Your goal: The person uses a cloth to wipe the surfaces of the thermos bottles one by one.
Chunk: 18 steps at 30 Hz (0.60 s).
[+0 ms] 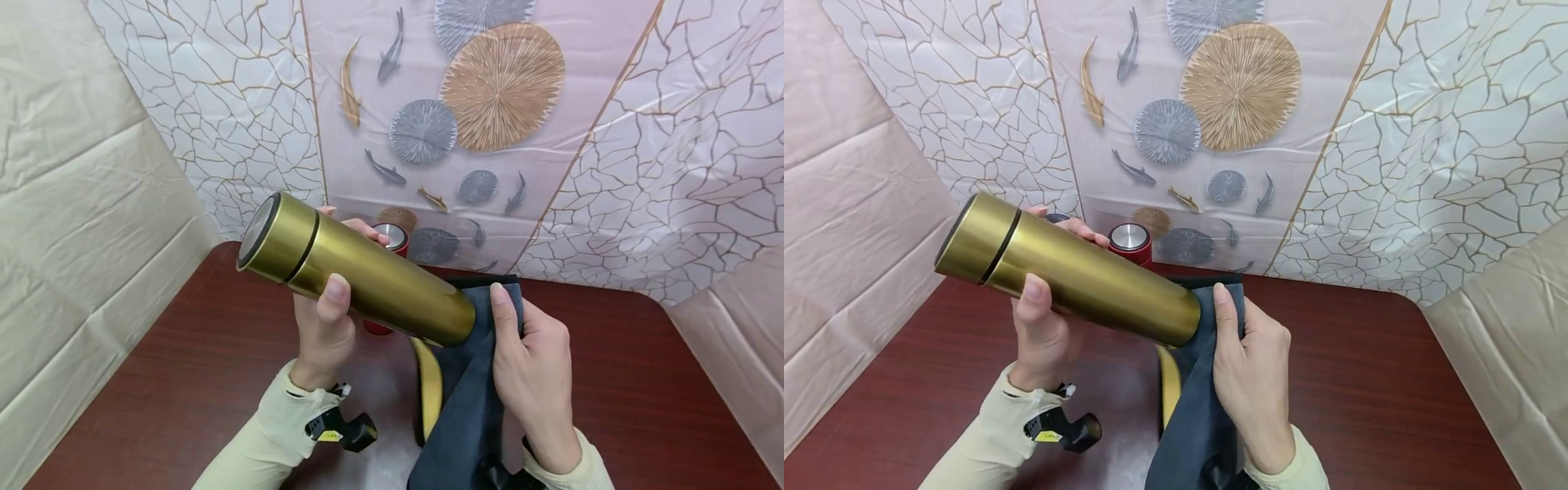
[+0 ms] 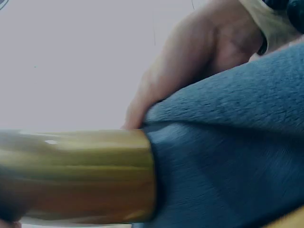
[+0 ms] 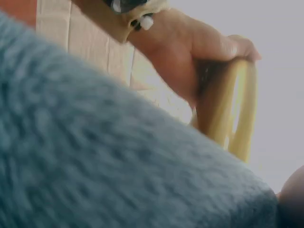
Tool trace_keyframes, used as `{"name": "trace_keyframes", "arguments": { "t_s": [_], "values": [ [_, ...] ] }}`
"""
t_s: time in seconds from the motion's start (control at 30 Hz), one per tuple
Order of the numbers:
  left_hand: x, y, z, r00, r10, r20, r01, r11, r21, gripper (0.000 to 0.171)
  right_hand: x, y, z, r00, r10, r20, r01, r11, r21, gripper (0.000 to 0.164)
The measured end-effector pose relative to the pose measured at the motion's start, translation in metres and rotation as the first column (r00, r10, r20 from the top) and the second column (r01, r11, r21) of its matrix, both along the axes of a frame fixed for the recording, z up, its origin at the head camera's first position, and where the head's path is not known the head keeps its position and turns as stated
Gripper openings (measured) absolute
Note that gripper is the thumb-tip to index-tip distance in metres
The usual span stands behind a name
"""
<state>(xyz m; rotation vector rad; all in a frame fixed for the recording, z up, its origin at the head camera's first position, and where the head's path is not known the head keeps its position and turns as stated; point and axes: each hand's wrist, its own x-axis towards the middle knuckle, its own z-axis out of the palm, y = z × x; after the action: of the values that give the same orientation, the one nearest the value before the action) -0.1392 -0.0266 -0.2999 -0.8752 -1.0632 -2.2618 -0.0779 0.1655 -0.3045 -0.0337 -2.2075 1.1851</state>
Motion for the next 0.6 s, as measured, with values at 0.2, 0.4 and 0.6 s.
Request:
{"name": "trace_keyframes", "arguments": {
  "t_s": [0.2, 0.4, 0.6],
  "values": [
    [-0.002, 0.007, -0.004, 0.989, -0.146, 0.015, 0.143, 0.983, 0.118, 0.074, 0.007, -0.004, 0.003, 0.995, -0.013, -0.101, 0.001, 0.993, -0.120, 0.047],
    [-0.003, 0.001, -0.006, 0.949, -0.313, 0.033, 0.313, 0.950, 0.022, 0.064, 0.010, -0.006, 0.005, 0.964, -0.050, -0.262, -0.019, 0.967, -0.255, 0.027],
    [0.001, 0.000, -0.007, 0.908, -0.398, 0.131, 0.409, 0.910, -0.073, 0.070, 0.010, -0.012, 0.001, 0.871, -0.100, -0.481, -0.052, 0.955, -0.292, 0.011]
  ]
}}
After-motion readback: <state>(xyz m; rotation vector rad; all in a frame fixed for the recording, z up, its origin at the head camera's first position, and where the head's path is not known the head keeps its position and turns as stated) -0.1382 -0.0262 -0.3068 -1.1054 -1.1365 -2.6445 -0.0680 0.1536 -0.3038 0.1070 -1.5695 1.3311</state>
